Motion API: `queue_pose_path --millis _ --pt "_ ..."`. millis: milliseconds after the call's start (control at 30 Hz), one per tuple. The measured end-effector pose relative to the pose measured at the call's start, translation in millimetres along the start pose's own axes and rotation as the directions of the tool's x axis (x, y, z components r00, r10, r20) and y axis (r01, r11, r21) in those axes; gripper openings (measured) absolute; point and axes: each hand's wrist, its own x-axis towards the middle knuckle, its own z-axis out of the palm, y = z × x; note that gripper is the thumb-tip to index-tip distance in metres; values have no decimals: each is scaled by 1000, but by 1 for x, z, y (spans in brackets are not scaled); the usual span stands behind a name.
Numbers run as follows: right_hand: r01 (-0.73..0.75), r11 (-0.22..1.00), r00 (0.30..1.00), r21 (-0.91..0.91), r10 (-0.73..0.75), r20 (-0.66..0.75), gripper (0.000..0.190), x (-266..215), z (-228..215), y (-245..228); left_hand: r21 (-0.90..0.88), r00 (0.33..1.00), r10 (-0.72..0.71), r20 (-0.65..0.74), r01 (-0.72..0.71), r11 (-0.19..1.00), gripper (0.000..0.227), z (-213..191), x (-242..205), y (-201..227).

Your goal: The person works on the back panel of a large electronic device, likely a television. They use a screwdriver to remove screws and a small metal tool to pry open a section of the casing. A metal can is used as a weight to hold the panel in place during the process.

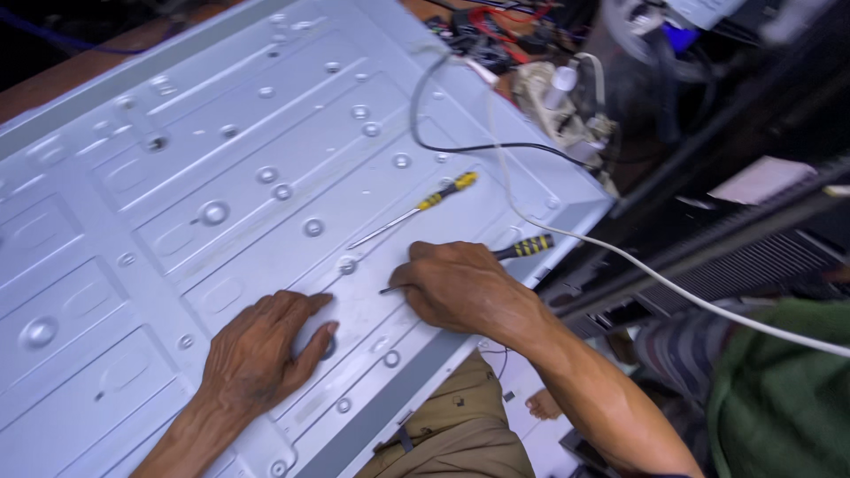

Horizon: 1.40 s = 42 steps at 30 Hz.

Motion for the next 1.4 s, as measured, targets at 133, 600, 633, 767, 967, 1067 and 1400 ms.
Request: queue_pose_path --millis 133,600,633,767,967,1067,1400 --pt "-24 998 1000 65 25 -12 44 -16 -7 8 -61 995 72 68 -68 996 29 17 33 24" --pt "46 981 895 191 44 -444 34 -80 -22 68 -179 937 330 -114 -346 921 10 69 141 80" --pt "41 979 893 200 54 -448 34 -80 -20 72 -182 935 339 -107 -353 918 10 73 145 80" --pt "7 979 888 203 87 -451 28 -85 -20 84 -203 938 344 -49 -347 916 10 86 157 84" --pt "-24 990 857 142 93 -507 32 -87 -14 98 -242 934 358 -8 -349 905 11 103 170 89" --pt "-66 982 877 178 142 -459 34 -87 -17 98 -249 927 374 -23 -368 896 9 106 176 90" --pt "-104 975 909 195 173 -379 30 -77 -18 82 -220 938 346 -11 -339 915 12 105 164 73"
